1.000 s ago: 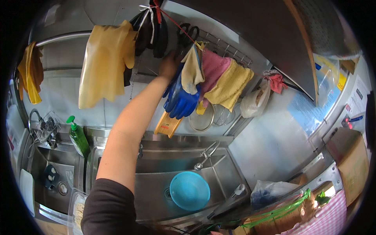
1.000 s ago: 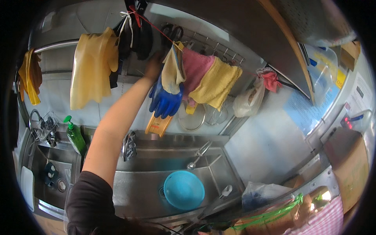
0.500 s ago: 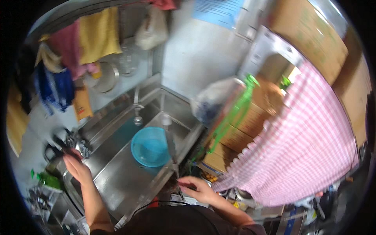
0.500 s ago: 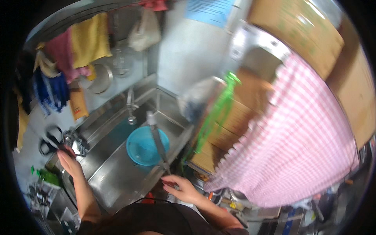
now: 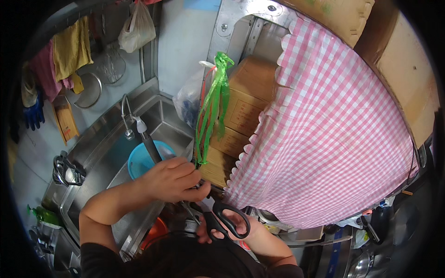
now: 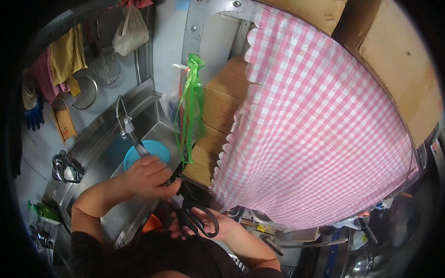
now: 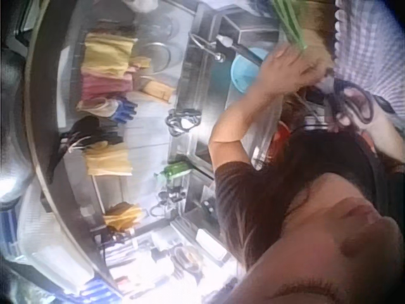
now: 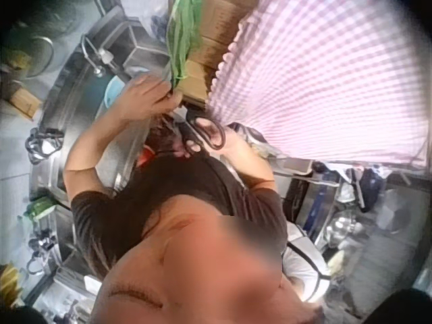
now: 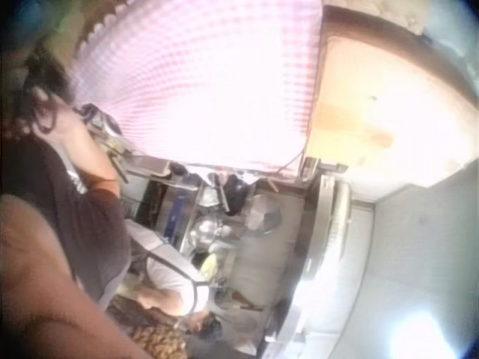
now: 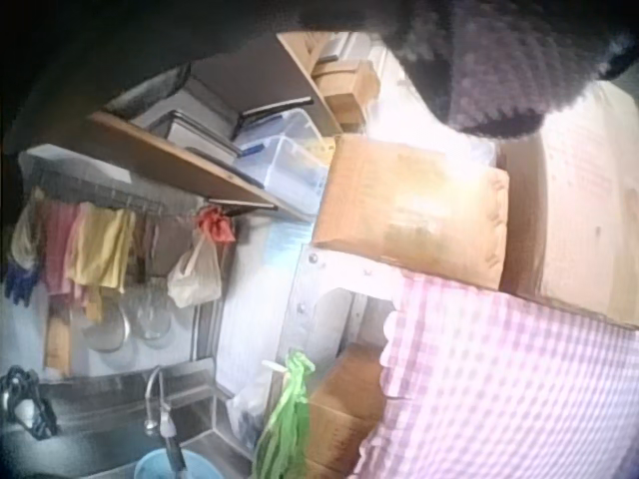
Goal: The person empties a tray of food items into a container, washes the tray and a bowl in a sink, cuts open cardboard boxes and plastic bags of food with scissors, and empties the bags into the bowl.
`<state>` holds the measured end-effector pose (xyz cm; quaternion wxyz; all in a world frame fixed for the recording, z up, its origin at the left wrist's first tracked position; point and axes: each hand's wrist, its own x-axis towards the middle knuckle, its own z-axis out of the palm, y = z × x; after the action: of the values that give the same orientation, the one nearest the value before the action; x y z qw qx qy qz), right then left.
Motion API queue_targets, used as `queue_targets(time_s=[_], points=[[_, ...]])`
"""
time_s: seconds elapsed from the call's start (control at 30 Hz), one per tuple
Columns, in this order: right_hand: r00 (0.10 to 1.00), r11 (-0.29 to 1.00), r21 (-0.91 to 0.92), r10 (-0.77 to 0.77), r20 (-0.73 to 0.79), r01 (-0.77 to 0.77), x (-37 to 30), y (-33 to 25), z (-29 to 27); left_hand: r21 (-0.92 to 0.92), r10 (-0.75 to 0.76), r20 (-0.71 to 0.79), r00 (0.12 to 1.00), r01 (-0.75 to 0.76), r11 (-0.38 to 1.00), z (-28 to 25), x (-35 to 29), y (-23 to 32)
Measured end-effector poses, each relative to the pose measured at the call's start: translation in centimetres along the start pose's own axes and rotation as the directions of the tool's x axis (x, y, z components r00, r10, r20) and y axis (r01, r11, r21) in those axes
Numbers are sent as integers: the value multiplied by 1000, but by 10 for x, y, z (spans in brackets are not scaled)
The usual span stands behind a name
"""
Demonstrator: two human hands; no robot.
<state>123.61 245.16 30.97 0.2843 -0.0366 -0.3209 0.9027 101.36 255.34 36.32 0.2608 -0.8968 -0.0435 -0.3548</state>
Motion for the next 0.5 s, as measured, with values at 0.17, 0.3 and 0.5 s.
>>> queue_targets(time_s=[0.17, 0.3, 0.5], points=[[945, 924, -355, -233, -230, 142, -31, -4, -22, 97, 190, -60, 980, -184, 978, 29, 28, -8], [962, 980, -149, -161, -219, 130, -47, -12, -42, 73, 294, -137, 946, -286, 955, 43, 38, -12], [999, 905, 423, -22, -49, 41, -34, -4, -50, 147, 285, -260, 923, -254, 956, 31, 23, -17]])
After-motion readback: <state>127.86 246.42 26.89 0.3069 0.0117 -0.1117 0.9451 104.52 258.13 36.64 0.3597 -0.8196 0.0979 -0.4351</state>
